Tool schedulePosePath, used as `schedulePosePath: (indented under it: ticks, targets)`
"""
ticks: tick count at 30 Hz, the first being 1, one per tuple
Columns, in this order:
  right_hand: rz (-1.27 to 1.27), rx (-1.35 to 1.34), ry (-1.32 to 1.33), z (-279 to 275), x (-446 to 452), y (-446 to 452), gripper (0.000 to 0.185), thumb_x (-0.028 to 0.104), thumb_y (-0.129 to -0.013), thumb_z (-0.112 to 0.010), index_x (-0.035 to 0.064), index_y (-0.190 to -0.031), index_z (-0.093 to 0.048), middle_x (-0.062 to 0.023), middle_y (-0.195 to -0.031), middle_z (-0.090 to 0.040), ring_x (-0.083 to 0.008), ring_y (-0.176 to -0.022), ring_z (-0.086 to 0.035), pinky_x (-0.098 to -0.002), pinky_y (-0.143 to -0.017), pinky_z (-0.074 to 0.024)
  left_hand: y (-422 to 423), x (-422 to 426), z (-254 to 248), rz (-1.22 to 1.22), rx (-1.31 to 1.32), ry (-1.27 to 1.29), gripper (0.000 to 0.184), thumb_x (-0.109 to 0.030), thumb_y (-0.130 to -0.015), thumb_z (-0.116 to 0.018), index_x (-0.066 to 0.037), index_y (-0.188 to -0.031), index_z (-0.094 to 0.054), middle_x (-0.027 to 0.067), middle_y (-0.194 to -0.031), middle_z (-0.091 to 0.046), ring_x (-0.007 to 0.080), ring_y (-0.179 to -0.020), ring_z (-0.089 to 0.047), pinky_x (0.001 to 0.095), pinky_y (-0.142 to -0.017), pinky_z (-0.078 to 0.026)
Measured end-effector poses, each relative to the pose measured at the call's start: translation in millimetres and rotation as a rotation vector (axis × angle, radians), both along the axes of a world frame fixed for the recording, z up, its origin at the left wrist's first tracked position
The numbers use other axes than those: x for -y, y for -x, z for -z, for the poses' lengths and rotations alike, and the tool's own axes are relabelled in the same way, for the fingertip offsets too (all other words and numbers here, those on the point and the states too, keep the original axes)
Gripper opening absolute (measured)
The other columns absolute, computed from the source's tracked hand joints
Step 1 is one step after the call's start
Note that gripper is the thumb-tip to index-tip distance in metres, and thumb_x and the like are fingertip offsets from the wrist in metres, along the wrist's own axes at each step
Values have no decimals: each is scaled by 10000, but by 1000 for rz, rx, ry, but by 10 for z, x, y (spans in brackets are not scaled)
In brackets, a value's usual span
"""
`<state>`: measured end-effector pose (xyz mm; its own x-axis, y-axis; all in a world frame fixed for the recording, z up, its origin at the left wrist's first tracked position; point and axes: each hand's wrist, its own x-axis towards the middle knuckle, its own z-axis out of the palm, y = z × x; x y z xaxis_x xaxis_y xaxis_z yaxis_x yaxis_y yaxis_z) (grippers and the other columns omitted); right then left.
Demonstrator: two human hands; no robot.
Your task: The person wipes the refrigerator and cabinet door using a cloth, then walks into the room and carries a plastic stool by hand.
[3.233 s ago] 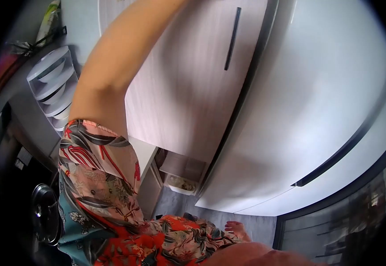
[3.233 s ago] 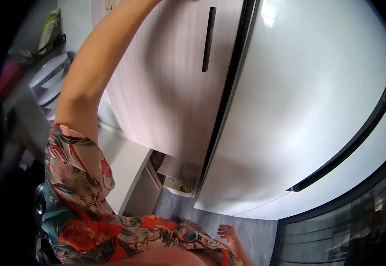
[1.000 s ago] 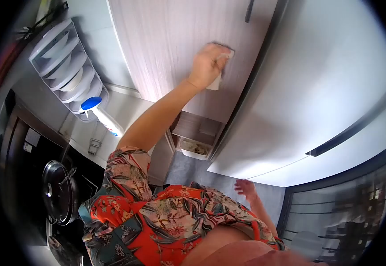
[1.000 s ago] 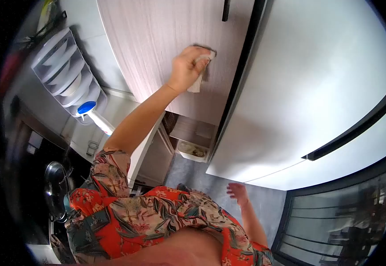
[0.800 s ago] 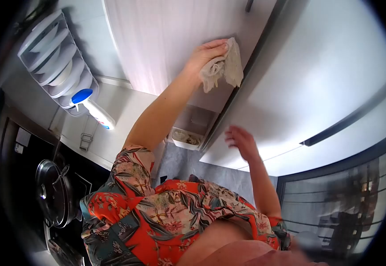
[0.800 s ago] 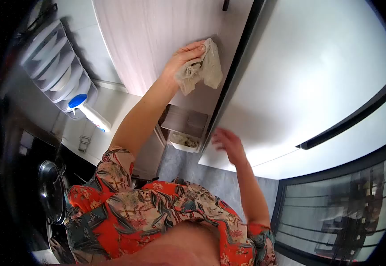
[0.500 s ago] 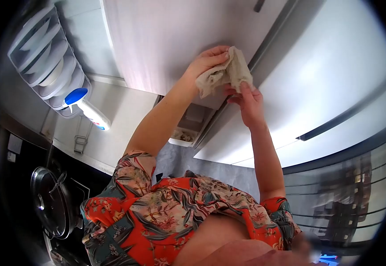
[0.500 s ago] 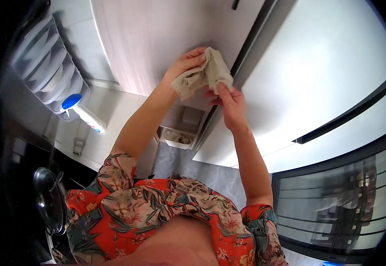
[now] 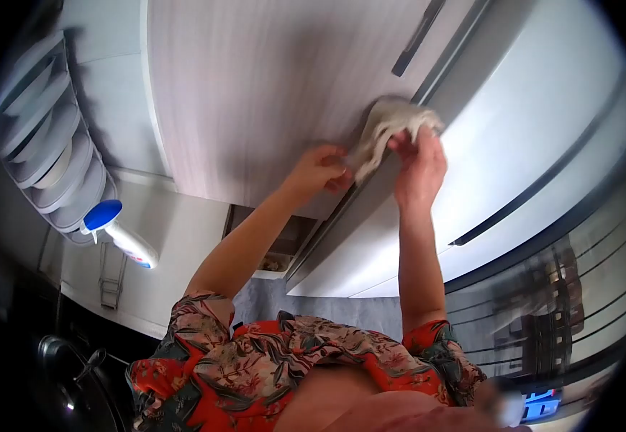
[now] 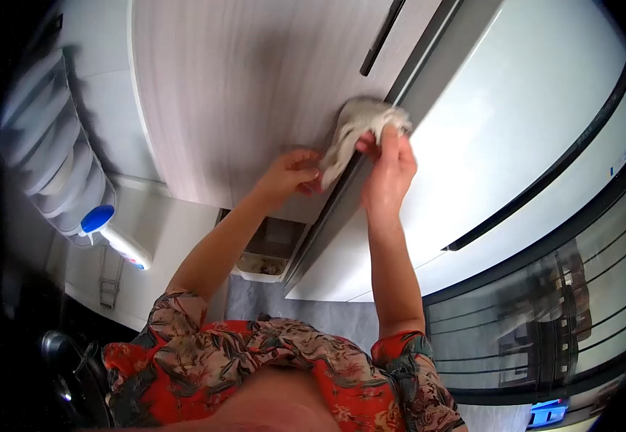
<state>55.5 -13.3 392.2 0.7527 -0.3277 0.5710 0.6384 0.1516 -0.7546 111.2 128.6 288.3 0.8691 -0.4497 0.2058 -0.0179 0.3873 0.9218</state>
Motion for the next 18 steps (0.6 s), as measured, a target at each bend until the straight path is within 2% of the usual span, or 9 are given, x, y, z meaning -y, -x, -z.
schedulePosePath:
  ticks: [1, 3, 5, 7, 10, 13, 16, 18]
  targets:
    - [67, 81, 29, -177, -28, -29, 261, 240, -860, -517, -12, -913, -565, -80, -816, -586, -135, -697, -539, -252, -635, -435, 42, -16, -16, 39, -23, -62, 319, -118, -807, -555, -27, -1105, -490, 73, -901, -608, 155, -791, -591, 271, -650, -474]
    - [411, 204, 305, -558, -82, -107, 307, 256, -854, -502, -39, -890, -578, -74, -793, -584, -131, -688, -523, -246, -636, -421, 91, 22, 45, 96, -15, -37, 252, -114, -805, -560, -45, -1044, -527, 67, -843, -612, 153, -727, -592, 263, -598, -462]
    - [508, 327, 270, -976, -110, -343, 341, 264, -854, -472, -58, -851, -585, -63, -749, -573, -124, -676, -500, -239, -625, -408, 95, 77, 126, 160, -20, -49, 215, -124, -798, -565, -46, -997, -544, 64, -822, -604, 150, -683, -588, 267, -566, -459]
    - [597, 493, 317, -1423, -101, -642, 271, 214, -852, -467, -19, -719, -497, -64, -655, -517, -136, -587, -443, -276, -554, -390, 129, 85, 141, 192, -43, -95, 221, -127, -806, -569, -40, -1008, -545, 70, -835, -606, 152, -709, -589, 267, -594, -464]
    - [826, 410, 480, -1714, -107, -894, 284, 223, -856, -463, -33, -849, -586, -61, -715, -562, -106, -663, -484, -247, -584, -406, 166, 70, 152, 200, -90, -146, 211, -131, -810, -572, -34, -996, -547, 73, -839, -604, 149, -716, -588, 261, -600, -464]
    - [894, 462, 522, -1179, -132, -933, 251, 186, -856, -448, -24, -723, -478, -194, -685, -507, -297, -609, -475, -382, -584, -410, 191, 33, 218, 207, -110, -140, 195, -136, -810, -573, -33, -973, -549, 71, -843, -599, 146, -718, -586, 258, -601, -460]
    - [1035, 573, 603, -334, -123, -932, 211, 154, -851, -481, -21, -734, -494, -174, -683, -505, -274, -638, -507, -361, -585, -421, 184, 16, 270, 222, -106, -136, 196, -138, -811, -568, -33, -976, -550, 68, -850, -596, 143, -730, -581, 260, -613, -458]
    - [1016, 543, 605, -233, -135, -875, 199, 143, -850, -485, -19, -734, -500, -166, -662, -506, -262, -602, -504, -352, -567, -422, 204, 18, 314, 236, -104, -146, 201, -138, -813, -562, -32, -983, -552, 67, -853, -595, 143, -734, -580, 260, -617, -457]
